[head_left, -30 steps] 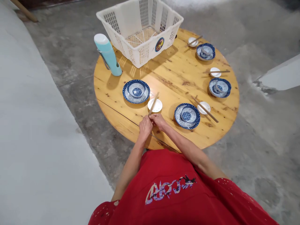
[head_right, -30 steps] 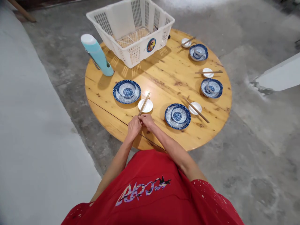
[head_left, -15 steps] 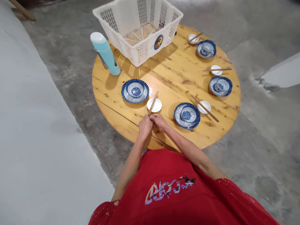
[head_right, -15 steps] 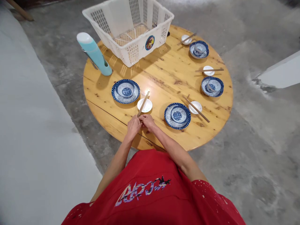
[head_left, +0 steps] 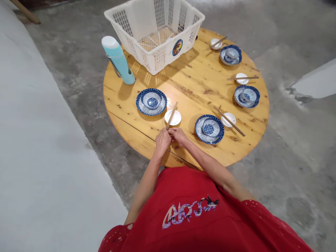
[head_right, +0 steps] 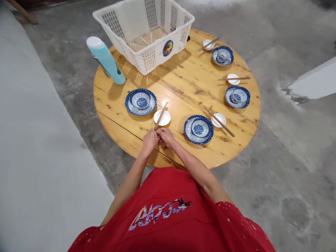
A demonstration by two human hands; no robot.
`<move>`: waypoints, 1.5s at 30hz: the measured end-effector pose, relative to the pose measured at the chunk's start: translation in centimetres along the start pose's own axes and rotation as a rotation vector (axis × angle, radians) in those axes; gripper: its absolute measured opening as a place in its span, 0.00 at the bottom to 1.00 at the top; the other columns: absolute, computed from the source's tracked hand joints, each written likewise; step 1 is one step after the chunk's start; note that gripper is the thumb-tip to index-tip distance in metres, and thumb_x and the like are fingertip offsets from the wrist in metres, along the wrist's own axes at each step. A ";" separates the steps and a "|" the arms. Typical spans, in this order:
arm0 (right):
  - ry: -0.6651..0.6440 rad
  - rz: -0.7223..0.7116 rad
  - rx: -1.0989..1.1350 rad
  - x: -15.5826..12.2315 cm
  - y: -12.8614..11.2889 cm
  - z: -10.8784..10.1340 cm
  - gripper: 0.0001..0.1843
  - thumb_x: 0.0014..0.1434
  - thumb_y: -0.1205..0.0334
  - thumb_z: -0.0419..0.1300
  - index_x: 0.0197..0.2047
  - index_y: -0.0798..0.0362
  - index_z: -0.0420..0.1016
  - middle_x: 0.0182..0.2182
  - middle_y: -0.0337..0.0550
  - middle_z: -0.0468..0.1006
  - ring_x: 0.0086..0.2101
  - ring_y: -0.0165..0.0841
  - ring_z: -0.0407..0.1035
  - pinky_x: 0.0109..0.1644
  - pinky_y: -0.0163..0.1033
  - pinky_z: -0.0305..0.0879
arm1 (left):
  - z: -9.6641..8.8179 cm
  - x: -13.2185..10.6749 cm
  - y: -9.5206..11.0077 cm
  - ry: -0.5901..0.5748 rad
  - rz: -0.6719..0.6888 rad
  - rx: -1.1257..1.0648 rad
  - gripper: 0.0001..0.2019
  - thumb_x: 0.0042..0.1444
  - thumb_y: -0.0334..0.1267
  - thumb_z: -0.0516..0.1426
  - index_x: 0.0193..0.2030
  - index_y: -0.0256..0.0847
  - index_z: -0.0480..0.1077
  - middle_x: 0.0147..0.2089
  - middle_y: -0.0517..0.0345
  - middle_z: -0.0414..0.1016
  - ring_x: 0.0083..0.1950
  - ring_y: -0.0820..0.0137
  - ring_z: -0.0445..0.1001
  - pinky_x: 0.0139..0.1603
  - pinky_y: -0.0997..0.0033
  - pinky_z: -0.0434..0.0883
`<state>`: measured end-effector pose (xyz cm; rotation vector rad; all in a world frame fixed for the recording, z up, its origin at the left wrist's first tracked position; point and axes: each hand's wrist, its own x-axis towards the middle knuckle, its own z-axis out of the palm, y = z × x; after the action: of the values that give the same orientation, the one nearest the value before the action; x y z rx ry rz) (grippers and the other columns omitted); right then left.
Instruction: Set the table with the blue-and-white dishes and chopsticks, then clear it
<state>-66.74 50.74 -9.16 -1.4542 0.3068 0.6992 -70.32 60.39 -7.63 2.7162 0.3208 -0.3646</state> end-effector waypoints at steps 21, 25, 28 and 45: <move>0.004 0.010 0.053 -1.7 1.3 -2.7 0.07 0.57 0.60 0.61 0.33 0.56 0.73 0.29 0.41 0.78 0.19 0.22 0.65 0.19 0.27 0.58 | 0.5 -1.4 -2.1 0.159 0.016 -0.179 0.24 0.66 0.47 0.49 0.61 0.31 0.62 0.55 0.38 0.74 0.56 0.56 0.74 0.55 0.61 0.69; 0.015 0.019 0.019 -4.0 2.6 -4.8 0.12 0.54 0.55 0.64 0.35 0.56 0.74 0.32 0.43 0.80 0.20 0.23 0.66 0.20 0.28 0.60 | 0.6 -3.0 -3.9 0.169 -0.064 -0.228 0.21 0.68 0.44 0.46 0.61 0.35 0.63 0.54 0.45 0.75 0.56 0.60 0.73 0.57 0.64 0.68; -0.006 0.028 -0.002 -5.8 3.6 -6.0 0.16 0.52 0.52 0.65 0.37 0.56 0.76 0.33 0.46 0.81 0.21 0.24 0.66 0.22 0.28 0.60 | 0.5 -3.7 -4.1 0.154 -0.085 -0.162 0.20 0.68 0.44 0.44 0.60 0.37 0.65 0.57 0.45 0.73 0.58 0.61 0.72 0.57 0.66 0.67; -0.023 0.009 0.061 -6.6 5.2 -6.6 0.17 0.51 0.52 0.65 0.38 0.57 0.75 0.27 0.42 0.80 0.19 0.25 0.68 0.20 0.28 0.59 | 0.2 -0.8 0.0 0.102 -0.018 0.123 0.16 0.69 0.41 0.42 0.50 0.34 0.66 0.45 0.39 0.76 0.46 0.57 0.78 0.42 0.65 0.70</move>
<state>-73.49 42.50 -10.17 -1.3866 0.3149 0.7075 -71.13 60.14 -7.55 2.8607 0.3622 -0.2588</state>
